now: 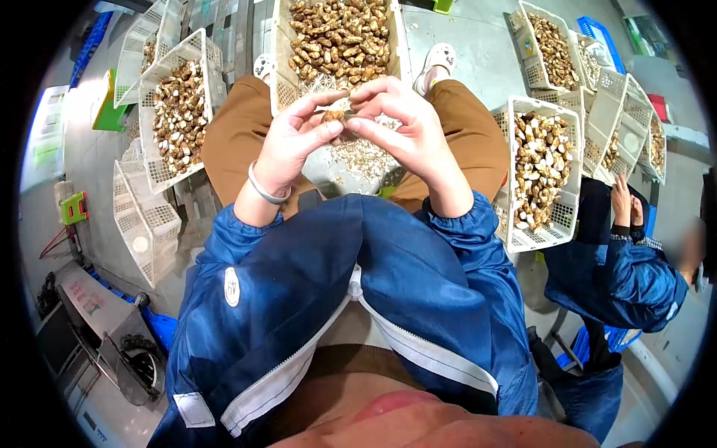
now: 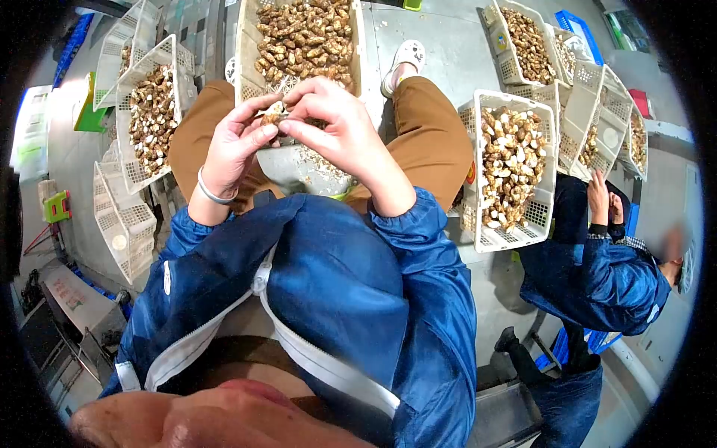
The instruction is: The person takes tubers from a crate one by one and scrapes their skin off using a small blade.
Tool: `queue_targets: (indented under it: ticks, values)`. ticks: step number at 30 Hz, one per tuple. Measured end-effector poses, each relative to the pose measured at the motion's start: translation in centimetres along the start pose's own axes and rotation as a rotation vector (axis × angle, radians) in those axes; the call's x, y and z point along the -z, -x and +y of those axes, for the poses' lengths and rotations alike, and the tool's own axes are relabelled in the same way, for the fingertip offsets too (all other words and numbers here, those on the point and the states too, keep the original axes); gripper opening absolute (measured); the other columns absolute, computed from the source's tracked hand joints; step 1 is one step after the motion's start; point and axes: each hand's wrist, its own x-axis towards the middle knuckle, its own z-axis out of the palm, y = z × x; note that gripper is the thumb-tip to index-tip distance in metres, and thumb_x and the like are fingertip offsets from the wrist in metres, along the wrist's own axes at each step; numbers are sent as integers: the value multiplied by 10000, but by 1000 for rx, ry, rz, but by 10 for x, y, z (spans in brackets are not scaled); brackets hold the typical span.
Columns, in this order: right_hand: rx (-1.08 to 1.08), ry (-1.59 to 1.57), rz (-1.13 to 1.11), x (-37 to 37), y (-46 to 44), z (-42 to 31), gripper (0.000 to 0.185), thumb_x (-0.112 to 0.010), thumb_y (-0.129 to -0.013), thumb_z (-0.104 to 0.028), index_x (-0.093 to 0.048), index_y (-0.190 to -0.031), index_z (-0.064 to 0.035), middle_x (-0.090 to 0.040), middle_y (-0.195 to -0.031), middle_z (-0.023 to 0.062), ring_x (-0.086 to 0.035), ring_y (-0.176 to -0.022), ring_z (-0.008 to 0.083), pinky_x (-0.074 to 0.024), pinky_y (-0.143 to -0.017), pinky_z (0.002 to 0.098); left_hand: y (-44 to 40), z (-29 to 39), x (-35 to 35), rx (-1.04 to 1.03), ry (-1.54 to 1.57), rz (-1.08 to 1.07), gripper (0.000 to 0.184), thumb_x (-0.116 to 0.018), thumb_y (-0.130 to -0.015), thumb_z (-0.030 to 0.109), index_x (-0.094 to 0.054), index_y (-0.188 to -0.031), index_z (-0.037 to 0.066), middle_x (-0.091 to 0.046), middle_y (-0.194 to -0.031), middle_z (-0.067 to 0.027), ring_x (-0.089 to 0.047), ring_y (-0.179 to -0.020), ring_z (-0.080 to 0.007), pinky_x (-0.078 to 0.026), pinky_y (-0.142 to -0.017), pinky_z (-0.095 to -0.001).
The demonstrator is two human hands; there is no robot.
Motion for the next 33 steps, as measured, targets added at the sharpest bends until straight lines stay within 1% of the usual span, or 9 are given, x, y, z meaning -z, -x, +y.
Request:
queue_targets:
  ticks: [3, 6, 10, 11, 16, 21, 26, 30, 33]
  values:
    - [-3, -9, -35, 2, 0, 2, 98, -754, -827, -106, -694, -840, -30, -656, -981, 88, -637, -810, 167, -505, -704, 269, 0, -2, 2, -91, -137, -32, 446, -681, -907, 42, -541, -1327, -12, -614, -1120, -64, -604, -954, -101, -511, -802, -238]
    - [-404, -391, -38, 7, 4, 5, 97, -754, -830, -110, -690, -832, -36, -656, -984, 72, -635, -871, 168, -507, -726, 283, -1, 3, 9, -95, -195, -116, 439, -690, -891, 24, -560, -1309, -3, -590, -1155, -54, -588, -999, -106, -510, -817, -250]
    - [-145, -219, -54, 2, 7, 8, 115, -762, -830, -110, -694, -842, -18, -657, -959, 61, -629, -887, 135, -498, -730, 267, 1, 4, 0, -122, -191, -53, 400, -683, -888, 14, -588, -1276, -1, -585, -1195, -61, -577, -1090, -143, -494, -912, -277]
    - [-22, -86, -71, 2, 3, 7, 125, -769, -825, -111, -696, -848, -12, -661, -953, 65, -628, -875, 126, -497, -725, 261, -2, 2, 5, -299, -417, -79, 386, -680, -893, 15, -592, -1268, -6, -588, -1213, -63, -571, -1123, -152, -485, -943, -279]
    - [-491, -497, -55, 8, 8, 9, 116, -738, -870, -93, -692, -874, 14, -683, -1029, 60, -617, -860, 67, -512, -734, 221, 1, 6, 6, -150, -365, -86, 401, -686, -892, 18, -593, -1281, -5, -614, -1203, -59, -587, -1080, -123, -494, -917, -260]
    - [-132, -163, -92, -4, 10, 22, 155, -755, -861, -132, -681, -841, 2, -673, -986, 44, -600, -818, 71, -488, -690, 226, 1, 1, 6, -164, -420, -64, 392, -683, -896, 23, -601, -1278, -5, -644, -1196, -68, -593, -1084, -126, -494, -912, -253]
    - [-494, -389, 13, -14, 16, 34, 137, -734, -854, -128, -677, -833, -6, -652, -776, -5, -568, -687, 57, -470, -618, 243, 4, -1, 26, 102, -230, -30, 418, -677, -911, 52, -580, -1313, -8, -661, -1058, -52, -598, -872, -81, -494, -762, -220]
    - [-467, -169, -53, -30, 32, 71, 149, -690, -853, -151, -661, -847, -4, -657, -778, 74, -609, -701, 155, -493, -646, 312, 21, 19, 80, -3, -380, 399, 414, -632, -917, 47, -567, -1322, -10, -631, -892, -14, -567, -750, -72, -473, -674, -208]
    - [-361, 19, -82, -49, 55, 108, 147, -673, -831, -156, -653, -864, -14, -621, -856, 125, -628, -760, 286, -512, -706, 369, 42, 38, 195, -91, -525, 780, 420, -622, -931, 80, -555, -1337, -3, -634, -1047, -39, -580, -847, -71, -483, -746, -217]
